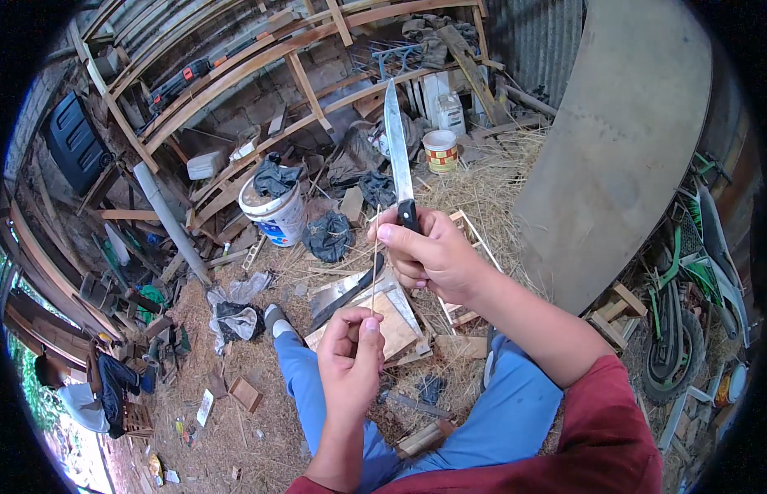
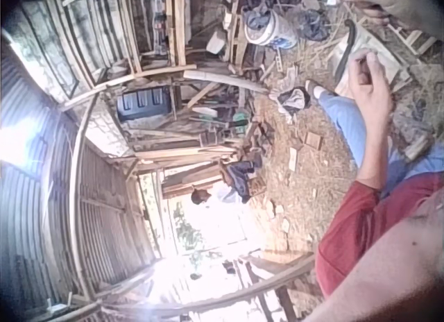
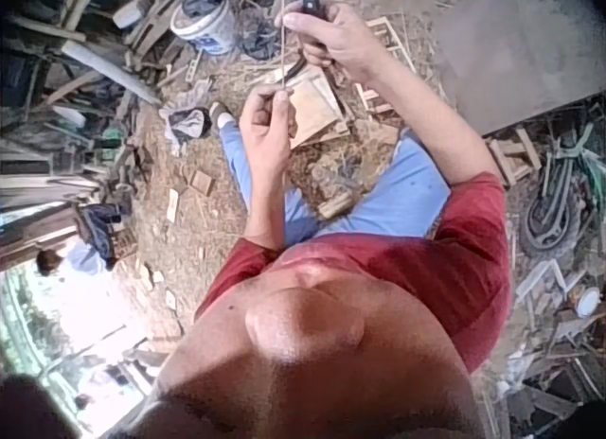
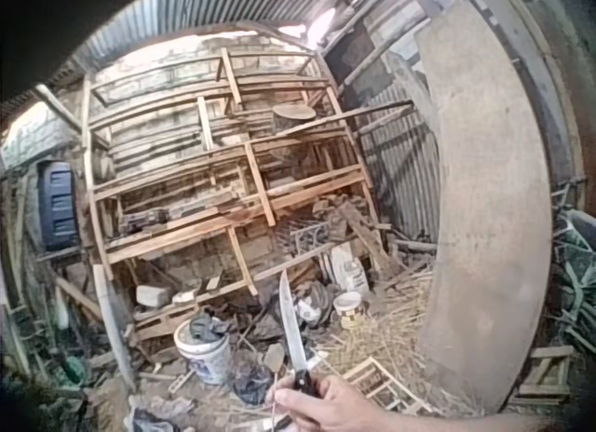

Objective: The person shapes and finishes small wooden components using a knife and a sharpening stone. The person scrapes a thin wooden stick with the knife and rubs the knife blade against a whetstone while holding a partially assembled bird cage nearby.

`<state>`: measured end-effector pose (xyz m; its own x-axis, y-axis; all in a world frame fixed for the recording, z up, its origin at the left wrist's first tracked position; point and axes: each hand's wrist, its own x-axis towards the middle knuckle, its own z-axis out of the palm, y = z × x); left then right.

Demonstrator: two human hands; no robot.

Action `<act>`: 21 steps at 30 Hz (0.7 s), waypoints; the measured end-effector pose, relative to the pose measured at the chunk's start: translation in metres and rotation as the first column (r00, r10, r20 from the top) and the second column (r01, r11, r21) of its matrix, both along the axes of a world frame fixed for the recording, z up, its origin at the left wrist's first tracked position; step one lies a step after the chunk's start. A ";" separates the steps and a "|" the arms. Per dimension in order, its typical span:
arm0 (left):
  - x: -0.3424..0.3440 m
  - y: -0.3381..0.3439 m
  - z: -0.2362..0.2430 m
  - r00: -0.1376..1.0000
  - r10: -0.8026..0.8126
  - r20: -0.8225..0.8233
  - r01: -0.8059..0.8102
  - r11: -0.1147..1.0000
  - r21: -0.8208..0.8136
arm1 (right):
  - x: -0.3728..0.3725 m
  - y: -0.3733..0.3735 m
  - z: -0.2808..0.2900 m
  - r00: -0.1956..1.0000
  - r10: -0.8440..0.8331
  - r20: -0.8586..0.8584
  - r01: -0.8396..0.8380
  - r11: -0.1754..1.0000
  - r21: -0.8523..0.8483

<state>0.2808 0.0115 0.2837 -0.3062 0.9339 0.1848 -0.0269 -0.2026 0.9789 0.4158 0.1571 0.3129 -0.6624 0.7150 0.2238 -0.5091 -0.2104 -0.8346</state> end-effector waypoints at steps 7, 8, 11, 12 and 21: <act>0.002 0.004 0.001 0.999 0.030 -0.035 -0.031 0.999 -0.013 | 0.002 0.001 0.001 1.000 -0.002 -0.004 0.002 1.000 -0.001; 0.002 0.004 0.001 0.999 0.030 -0.035 -0.031 0.999 -0.014 | 0.003 0.001 0.002 1.000 -0.003 0.001 0.003 1.000 -0.007; 0.000 0.004 0.001 1.000 -0.008 -0.028 0.007 1.000 -0.027 | 0.003 0.000 0.004 0.999 -0.021 0.025 0.021 1.000 -0.010; -0.001 0.005 0.001 0.998 -0.048 -0.027 0.048 0.999 -0.012 | 0.002 0.000 0.004 0.998 -0.039 0.044 0.039 0.999 -0.005; -0.004 0.022 0.008 0.987 -0.123 0.101 0.126 0.992 -0.017 | 0.010 0.015 0.003 0.990 0.002 0.141 -0.015 0.996 0.090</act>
